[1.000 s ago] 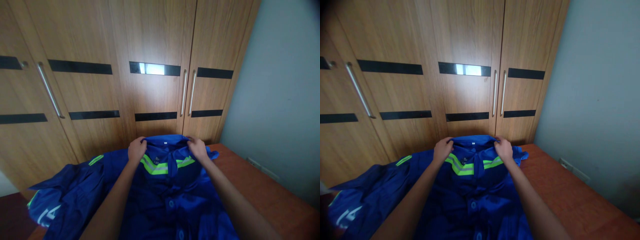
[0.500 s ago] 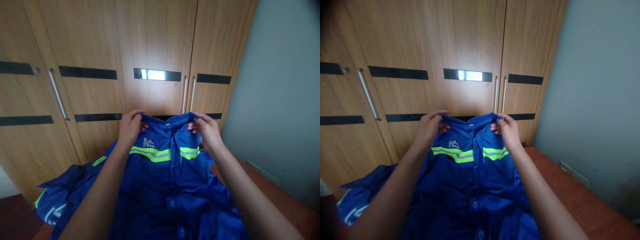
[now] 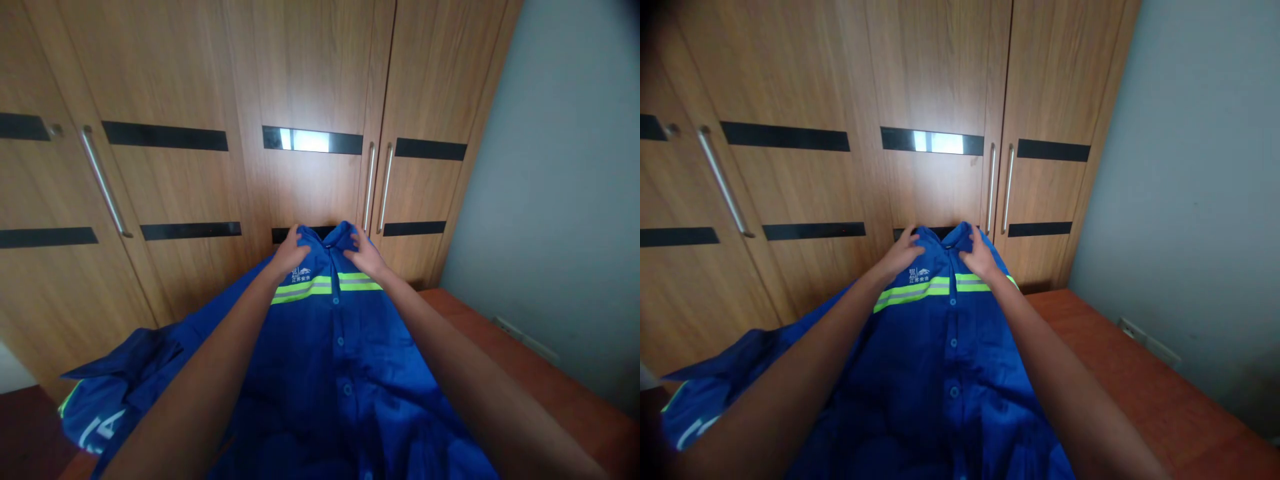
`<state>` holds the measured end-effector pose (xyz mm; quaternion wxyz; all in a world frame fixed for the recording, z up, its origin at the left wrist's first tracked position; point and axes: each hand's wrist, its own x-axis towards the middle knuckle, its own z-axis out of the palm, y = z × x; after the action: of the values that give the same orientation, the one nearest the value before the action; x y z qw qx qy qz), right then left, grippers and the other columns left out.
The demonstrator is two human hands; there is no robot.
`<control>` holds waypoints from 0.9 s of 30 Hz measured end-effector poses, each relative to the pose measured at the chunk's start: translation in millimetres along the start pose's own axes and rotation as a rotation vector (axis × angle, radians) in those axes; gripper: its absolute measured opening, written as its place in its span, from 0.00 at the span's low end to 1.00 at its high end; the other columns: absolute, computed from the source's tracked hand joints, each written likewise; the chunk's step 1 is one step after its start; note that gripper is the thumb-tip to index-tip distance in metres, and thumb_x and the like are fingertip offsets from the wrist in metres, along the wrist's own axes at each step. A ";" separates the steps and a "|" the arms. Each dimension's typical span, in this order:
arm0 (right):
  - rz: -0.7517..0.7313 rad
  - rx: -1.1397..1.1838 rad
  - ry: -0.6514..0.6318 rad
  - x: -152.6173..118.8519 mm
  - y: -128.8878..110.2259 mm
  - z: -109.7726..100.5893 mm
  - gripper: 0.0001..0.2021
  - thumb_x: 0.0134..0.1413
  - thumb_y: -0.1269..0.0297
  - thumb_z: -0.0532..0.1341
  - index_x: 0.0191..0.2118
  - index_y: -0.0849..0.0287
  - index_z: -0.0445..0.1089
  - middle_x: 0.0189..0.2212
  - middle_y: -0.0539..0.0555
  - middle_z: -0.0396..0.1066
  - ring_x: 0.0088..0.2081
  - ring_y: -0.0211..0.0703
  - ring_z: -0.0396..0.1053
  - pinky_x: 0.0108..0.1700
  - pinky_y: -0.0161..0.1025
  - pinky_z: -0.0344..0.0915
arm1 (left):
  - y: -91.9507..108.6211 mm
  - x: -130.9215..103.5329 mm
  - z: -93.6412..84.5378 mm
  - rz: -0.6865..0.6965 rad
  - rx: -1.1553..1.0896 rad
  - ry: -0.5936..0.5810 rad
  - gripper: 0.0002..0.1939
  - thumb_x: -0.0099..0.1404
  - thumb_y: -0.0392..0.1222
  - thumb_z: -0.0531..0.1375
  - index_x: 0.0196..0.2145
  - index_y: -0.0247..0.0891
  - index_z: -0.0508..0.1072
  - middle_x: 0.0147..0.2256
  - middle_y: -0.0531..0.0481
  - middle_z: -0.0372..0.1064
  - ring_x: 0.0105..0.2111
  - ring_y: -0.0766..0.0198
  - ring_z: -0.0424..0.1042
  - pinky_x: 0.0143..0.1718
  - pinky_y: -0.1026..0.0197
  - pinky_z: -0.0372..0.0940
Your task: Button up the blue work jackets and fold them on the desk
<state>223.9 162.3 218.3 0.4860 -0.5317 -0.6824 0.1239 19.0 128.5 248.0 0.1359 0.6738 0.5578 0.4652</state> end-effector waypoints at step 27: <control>0.303 0.411 -0.643 -262.4 24.7 11.8 0.18 0.52 0.62 0.57 0.49 0.56 0.68 0.45 0.56 0.71 0.38 0.42 0.72 0.33 0.36 0.71 | -123.3 -262.3 -53.4 0.060 0.510 -0.306 0.20 0.62 0.48 0.53 0.50 0.51 0.72 0.54 0.50 0.68 0.54 0.51 0.66 0.59 0.48 0.59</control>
<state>219.6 -45.7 56.0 0.3202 -0.4523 -0.6746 0.4876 -85.2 -77.8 65.2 0.0309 0.7646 0.6096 0.2069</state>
